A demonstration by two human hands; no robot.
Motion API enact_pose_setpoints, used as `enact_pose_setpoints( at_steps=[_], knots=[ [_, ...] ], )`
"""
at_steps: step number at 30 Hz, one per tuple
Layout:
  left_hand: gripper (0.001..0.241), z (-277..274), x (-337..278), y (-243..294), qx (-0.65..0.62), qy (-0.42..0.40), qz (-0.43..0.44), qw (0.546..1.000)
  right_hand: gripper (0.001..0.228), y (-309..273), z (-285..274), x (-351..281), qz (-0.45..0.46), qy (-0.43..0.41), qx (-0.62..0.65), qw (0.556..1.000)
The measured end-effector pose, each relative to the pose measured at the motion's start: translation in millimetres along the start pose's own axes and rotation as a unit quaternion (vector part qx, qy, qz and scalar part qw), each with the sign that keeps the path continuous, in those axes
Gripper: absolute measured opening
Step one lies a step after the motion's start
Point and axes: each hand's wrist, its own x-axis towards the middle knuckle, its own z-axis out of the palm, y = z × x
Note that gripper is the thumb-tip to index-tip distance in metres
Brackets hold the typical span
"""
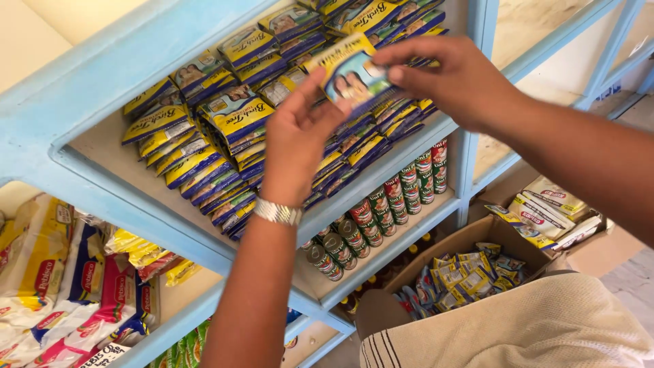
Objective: Stocking product packets onto a retail shelf from a box.
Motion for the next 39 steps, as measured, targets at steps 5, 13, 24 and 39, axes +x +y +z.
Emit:
enact_pose_setpoints(
  at_steps=[5,13,24,39],
  knots=[
    [0.059,-29,54,16,0.072,0.034,-0.022,0.997,0.038,0,6,61,-0.057,-0.048,-0.026,0.997],
    [0.046,-47,87,11,0.187,0.065,-0.002,0.980,0.042,20,6,95,-0.318,-0.072,-0.291,0.899],
    [0.029,-37,84,-17,0.493,0.076,0.174,0.849,0.034,46,8,102,-0.413,-0.019,-0.579,0.702],
    [0.079,-1,57,-31,0.740,0.086,0.260,0.614,0.072,55,-10,89,-0.218,-0.065,-0.554,0.801]
  ],
)
